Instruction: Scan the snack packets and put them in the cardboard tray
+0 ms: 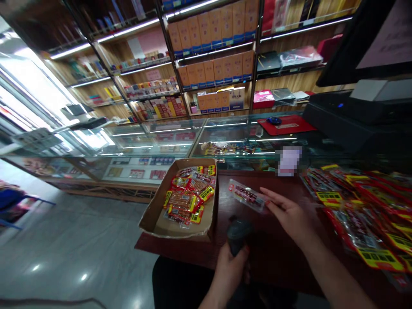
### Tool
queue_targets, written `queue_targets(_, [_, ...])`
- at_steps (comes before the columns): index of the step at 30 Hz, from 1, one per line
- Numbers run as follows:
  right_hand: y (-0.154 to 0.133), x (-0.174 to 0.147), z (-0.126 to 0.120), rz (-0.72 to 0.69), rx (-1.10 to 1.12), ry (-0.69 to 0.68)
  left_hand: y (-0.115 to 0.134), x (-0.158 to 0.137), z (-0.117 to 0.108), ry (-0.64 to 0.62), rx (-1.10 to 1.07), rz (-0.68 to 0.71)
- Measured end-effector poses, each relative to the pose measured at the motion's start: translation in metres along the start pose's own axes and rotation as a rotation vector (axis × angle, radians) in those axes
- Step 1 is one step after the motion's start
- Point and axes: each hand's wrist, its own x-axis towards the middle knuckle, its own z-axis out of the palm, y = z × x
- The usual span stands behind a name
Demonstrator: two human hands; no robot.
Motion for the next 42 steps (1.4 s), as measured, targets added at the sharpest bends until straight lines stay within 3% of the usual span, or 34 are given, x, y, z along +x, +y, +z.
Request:
queue_targets(5, [-0.04, 0.057, 0.114, -0.014, 0.031, -0.378, -0.001, 0.003, -0.002, -0.018, -0.044, -0.006])
queue_targets(8, [-0.052, 0.08, 0.187, -0.055, -0.086, -0.452, -0.002, 0.004, -0.001, 0.001, -0.054, -0.004])
queue_targets(10, [-0.06, 0.086, 0.216, -0.098, -0.136, -0.453, -0.004, 0.006, -0.002, 0.025, -0.065, -0.014])
queue_targets(12, [-0.065, 0.084, 0.222, -0.156, -0.179, -0.438, -0.006, 0.008, -0.003, 0.046, -0.081, -0.012])
queue_targets(15, [-0.062, 0.071, 0.183, -0.3, -0.245, -0.386, -0.008, 0.012, -0.006, 0.032, -0.087, 0.027])
queue_targets(18, [-0.042, 0.053, 0.095, -0.407, -0.475, -0.167, -0.007, 0.014, -0.008, -0.015, -0.068, 0.039])
queue_targets(23, [0.003, 0.05, -0.075, -0.118, -1.124, 0.364, -0.008, 0.013, -0.003, 0.017, -0.038, 0.063])
queue_targets(26, [0.017, 0.066, -0.136, 0.085, -1.309, 0.442, -0.009, 0.013, 0.002, 0.052, -0.016, 0.087])
queue_targets(29, [0.024, 0.084, -0.159, 0.178, -1.306, 0.393, -0.009, 0.013, 0.003, 0.088, 0.0, 0.089])
queue_targets(35, [0.028, 0.097, -0.165, 0.19, -1.239, 0.386, -0.009, 0.013, 0.003, 0.098, 0.023, 0.112])
queue_targets(39, [0.021, 0.068, -0.17, 0.129, -1.193, 0.445, -0.01, 0.012, 0.003, 0.082, 0.004, 0.12])
queue_targets(42, [0.023, 0.027, -0.154, -0.029, -0.855, 0.517, -0.013, 0.014, 0.002, 0.073, 0.004, 0.124])
